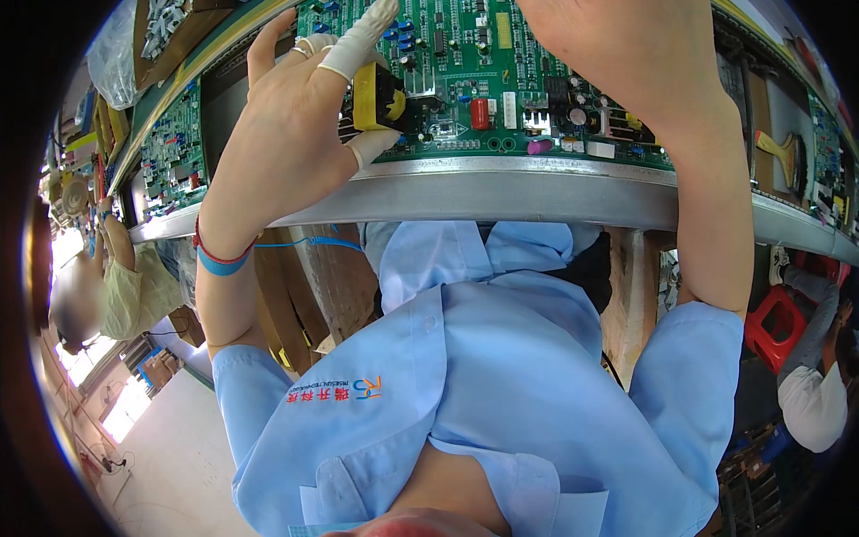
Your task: Assembling components onto printed circuit boards on an industrial assembly line.
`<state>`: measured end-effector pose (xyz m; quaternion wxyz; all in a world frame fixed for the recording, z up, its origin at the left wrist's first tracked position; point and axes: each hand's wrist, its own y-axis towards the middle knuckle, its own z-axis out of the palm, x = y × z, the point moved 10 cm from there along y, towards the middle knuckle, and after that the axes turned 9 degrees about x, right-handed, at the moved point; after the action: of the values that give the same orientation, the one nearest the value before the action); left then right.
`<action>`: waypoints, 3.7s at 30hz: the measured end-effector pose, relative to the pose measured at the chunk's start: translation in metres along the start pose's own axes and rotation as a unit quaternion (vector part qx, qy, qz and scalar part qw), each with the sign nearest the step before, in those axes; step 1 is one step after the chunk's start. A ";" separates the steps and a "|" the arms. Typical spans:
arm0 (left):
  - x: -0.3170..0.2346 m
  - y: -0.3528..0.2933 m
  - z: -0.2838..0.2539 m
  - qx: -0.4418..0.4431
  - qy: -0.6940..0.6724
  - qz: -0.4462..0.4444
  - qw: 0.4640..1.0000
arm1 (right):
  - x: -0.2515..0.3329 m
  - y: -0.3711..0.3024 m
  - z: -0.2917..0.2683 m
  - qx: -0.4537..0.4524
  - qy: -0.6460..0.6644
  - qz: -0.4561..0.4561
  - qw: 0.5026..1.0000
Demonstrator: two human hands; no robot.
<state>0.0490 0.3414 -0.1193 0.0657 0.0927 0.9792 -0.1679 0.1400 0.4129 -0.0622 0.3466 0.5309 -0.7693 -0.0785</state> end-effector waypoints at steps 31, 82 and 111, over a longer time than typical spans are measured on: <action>-0.009 -0.011 0.019 -0.123 0.118 0.024 0.985 | 0.003 0.011 0.009 0.026 -0.012 0.019 0.999; 0.083 0.039 0.079 0.061 -0.454 0.143 0.878 | 0.012 -0.071 0.133 0.267 -0.287 0.158 0.906; 0.362 -0.264 0.008 -0.437 -0.118 -0.325 0.830 | -0.192 -0.199 -0.049 0.289 -0.386 0.400 0.779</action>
<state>-0.3565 0.1523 -0.1006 0.1554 -0.2901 0.9089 0.2560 0.3599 0.5082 -0.2091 -0.1494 0.1757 -0.9684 0.0949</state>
